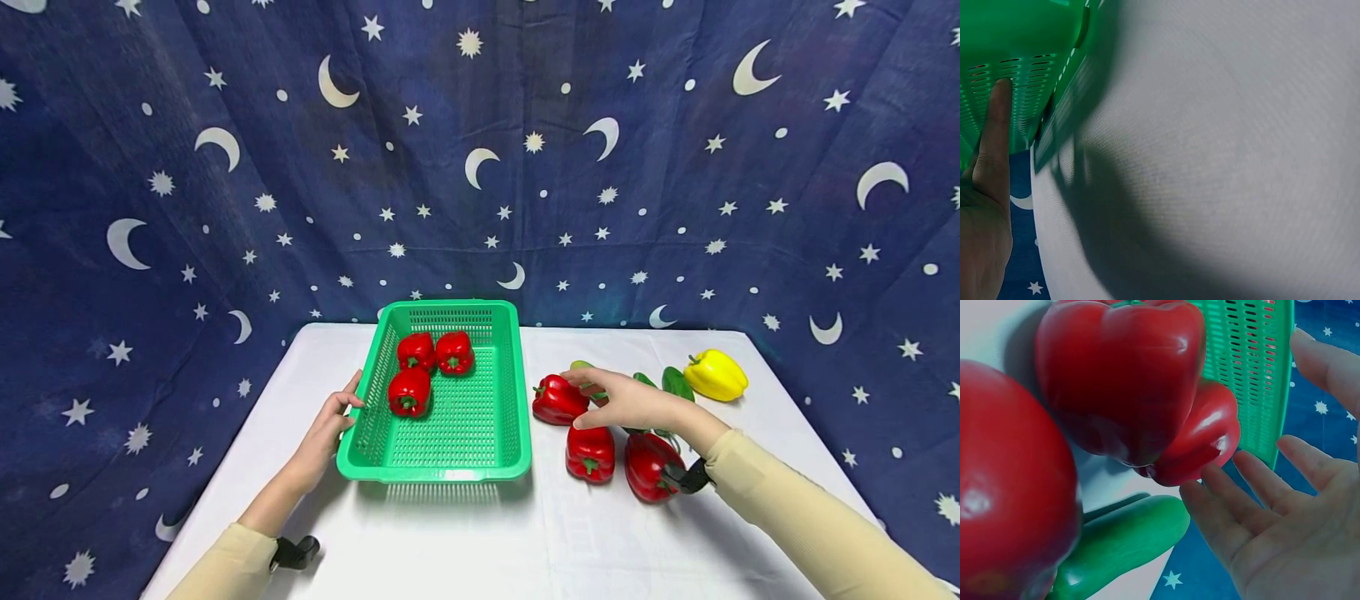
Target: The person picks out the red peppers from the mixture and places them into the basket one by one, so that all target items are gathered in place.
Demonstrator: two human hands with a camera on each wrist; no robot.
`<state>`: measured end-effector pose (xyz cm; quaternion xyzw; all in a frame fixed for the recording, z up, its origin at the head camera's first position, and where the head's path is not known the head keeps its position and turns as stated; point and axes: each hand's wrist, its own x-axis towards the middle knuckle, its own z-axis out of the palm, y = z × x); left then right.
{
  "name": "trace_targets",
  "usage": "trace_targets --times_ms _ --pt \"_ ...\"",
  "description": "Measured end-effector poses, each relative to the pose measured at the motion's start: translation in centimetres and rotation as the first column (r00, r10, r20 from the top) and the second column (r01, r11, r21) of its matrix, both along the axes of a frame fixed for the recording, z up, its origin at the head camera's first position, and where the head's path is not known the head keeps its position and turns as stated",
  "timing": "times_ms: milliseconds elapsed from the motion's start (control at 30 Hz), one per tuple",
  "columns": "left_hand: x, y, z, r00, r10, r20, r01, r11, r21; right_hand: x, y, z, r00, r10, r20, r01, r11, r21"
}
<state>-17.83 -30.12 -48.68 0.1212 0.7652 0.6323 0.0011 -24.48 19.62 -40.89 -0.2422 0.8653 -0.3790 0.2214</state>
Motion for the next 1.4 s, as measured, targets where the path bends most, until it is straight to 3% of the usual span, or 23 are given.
trace_targets --times_ms 1067,1400 --pt "-0.1 -0.2 -0.4 1.000 -0.013 -0.020 0.013 1.000 -0.004 1.5 1.9 -0.6 1.000 0.012 -0.011 -0.011 0.997 0.081" --pt "-0.1 -0.1 -0.3 1.000 -0.005 -0.022 0.004 1.000 -0.026 1.9 2.3 -1.0 1.000 0.028 -0.013 -0.026 0.986 0.162"
